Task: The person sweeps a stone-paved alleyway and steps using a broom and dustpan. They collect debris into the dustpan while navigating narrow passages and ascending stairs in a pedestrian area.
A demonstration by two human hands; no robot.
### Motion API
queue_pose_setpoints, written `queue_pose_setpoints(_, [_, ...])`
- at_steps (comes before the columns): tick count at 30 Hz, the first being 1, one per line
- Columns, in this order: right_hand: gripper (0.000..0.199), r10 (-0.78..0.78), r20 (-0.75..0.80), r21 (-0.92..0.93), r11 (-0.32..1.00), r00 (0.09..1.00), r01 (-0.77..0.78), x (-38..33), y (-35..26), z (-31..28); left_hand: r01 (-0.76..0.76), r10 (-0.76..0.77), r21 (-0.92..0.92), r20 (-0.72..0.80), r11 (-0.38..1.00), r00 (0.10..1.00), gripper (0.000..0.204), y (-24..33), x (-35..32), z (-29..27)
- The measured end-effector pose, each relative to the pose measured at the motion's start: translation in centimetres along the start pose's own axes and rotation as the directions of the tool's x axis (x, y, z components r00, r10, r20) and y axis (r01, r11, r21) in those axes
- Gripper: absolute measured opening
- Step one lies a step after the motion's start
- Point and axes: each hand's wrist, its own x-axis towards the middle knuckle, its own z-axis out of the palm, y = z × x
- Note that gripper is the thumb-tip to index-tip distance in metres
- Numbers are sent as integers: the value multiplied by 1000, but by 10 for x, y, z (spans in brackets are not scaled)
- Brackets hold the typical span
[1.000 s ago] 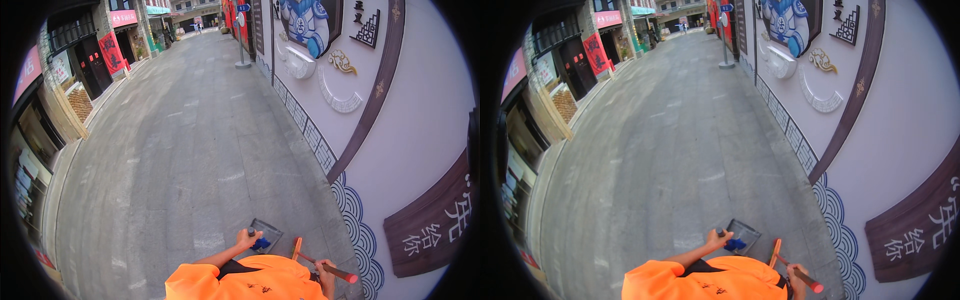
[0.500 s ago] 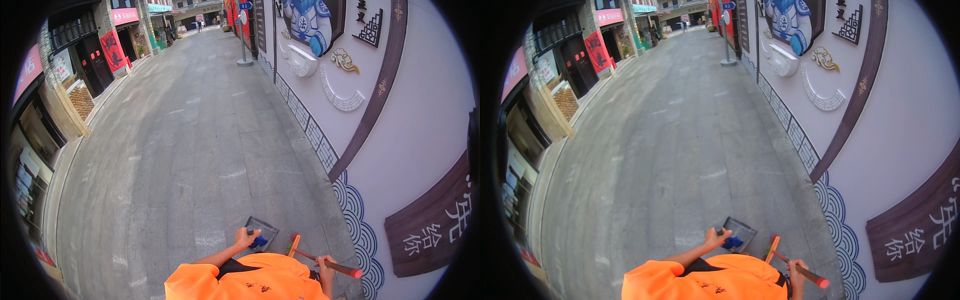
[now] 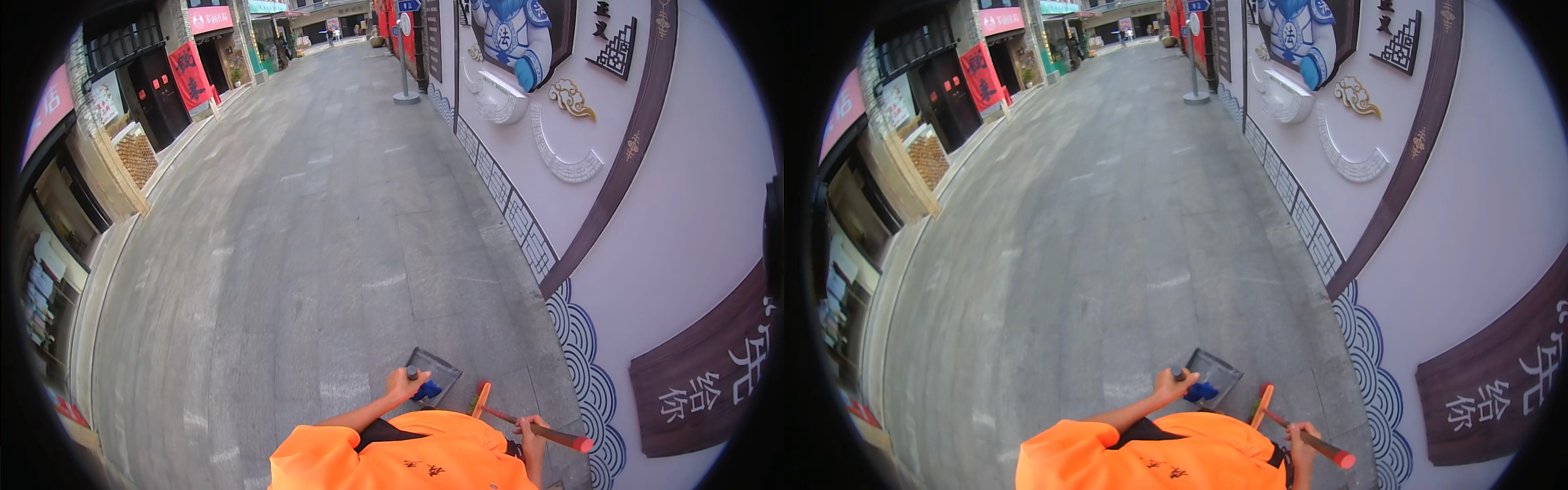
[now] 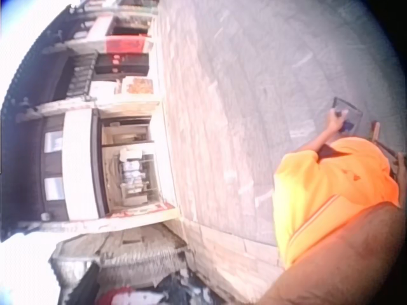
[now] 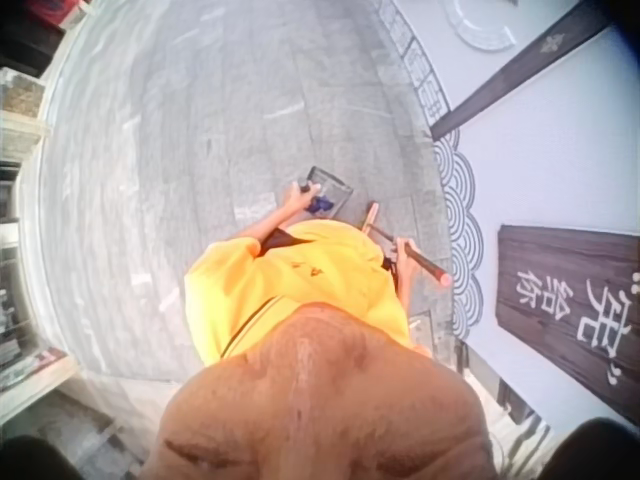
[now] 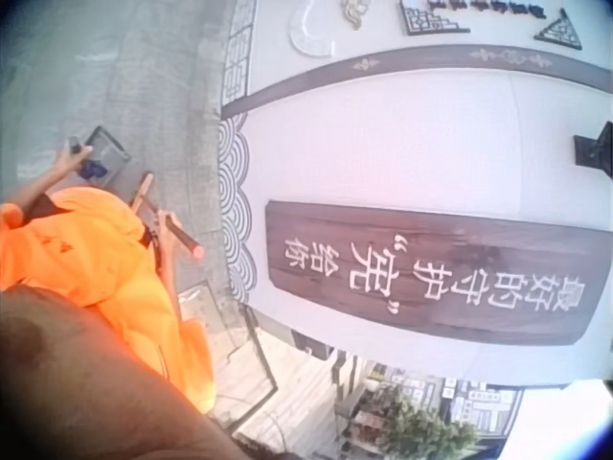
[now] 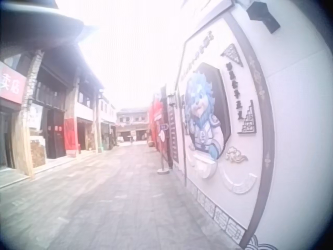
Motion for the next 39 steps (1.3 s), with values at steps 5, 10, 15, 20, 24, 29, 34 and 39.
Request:
queue_pose_setpoints(5, [19, 0, -4, -15, 1000, 1000, 0, 1, 1, 3, -14, 14, -42, -1, 999, 1000, 45, -6, 5, 1])
queue_pose_setpoints(10, [18, 9, -12, -10, 1000, 1000, -9, 0, -1, 8, 1, -1, -8, 0, 1000, 1000, 48, -13, 11, 1])
queue_pose_setpoints(15, [17, 14, -18, -12, 1000, 1000, -14, -1, -6, 16, -10, 10, 49, 4, 999, 1000, 47, -19, 16, 1])
queue_pose_setpoints(20, [17, -2, -24, -23, 1000, 1000, 2, -2, -3, 16, -73, 68, 120, 47, 990, 997, 41, -20, 23, 0])
queue_pose_setpoints(24, [17, 5, -26, -22, 1000, 1000, -6, -3, -4, 19, -75, 75, 48, -4, 996, 997, 50, -20, 27, 4])
queue_pose_setpoints(29, [18, 28, -42, -4, 1000, 999, -28, -4, -5, 21, -78, 77, 67, 17, 995, 997, 50, -14, 29, 4])
queue_pose_setpoints(34, [18, 3, 3, -42, 999, 1000, -3, -5, -1, 16, -107, 106, 42, 19, 993, 994, 48, -15, 34, 9])
queue_pose_setpoints(39, [17, -2, -9, -43, 999, 1000, 2, -6, -2, 15, -104, 103, 34, 33, 994, 994, 48, -11, 33, 9])
